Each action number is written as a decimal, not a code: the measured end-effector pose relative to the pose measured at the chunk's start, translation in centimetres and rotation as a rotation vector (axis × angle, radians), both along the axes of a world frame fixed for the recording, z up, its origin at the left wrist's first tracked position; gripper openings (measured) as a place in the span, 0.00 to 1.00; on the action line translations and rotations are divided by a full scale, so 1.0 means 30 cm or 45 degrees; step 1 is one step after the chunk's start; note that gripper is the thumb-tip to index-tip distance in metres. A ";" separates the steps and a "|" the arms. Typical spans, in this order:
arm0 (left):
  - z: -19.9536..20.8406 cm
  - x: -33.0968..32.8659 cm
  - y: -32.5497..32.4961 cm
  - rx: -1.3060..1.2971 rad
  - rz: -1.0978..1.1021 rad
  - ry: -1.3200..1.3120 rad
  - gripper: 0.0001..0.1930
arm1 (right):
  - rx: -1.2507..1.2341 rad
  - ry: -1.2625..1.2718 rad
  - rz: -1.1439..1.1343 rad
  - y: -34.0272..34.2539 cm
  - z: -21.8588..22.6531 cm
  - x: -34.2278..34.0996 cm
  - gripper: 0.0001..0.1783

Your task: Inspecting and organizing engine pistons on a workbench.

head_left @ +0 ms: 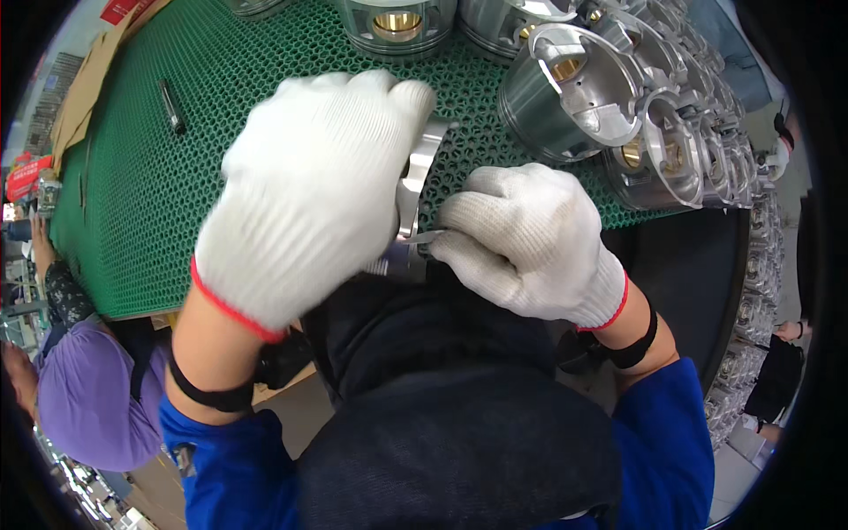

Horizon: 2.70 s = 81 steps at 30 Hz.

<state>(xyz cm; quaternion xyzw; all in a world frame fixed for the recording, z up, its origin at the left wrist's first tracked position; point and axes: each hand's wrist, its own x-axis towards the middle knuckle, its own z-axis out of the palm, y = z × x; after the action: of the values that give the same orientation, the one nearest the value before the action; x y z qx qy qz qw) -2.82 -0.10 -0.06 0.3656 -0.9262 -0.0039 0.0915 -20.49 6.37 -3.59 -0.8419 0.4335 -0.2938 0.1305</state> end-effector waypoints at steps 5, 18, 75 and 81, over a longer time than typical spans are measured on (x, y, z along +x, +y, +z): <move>-0.016 -0.016 -0.121 -0.082 -0.129 -0.041 0.16 | -0.023 0.387 0.097 -0.011 0.029 -0.017 0.12; -0.144 0.292 0.025 0.707 0.281 1.950 0.21 | 0.110 -0.463 0.249 0.199 0.077 -0.181 0.13; -0.203 0.519 0.000 0.218 0.580 0.715 0.32 | -0.093 0.366 -0.392 0.035 -0.167 -0.137 0.10; -0.039 0.553 0.314 0.649 0.662 0.023 0.36 | -0.278 0.254 -0.392 0.042 -0.185 -0.167 0.15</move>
<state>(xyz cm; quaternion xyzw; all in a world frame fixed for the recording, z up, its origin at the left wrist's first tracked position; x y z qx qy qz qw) 13.76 9.32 -1.21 0.6000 -0.7707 -0.2145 0.0037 -25.50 7.61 -9.13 -0.7997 0.5335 -0.2706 -0.0516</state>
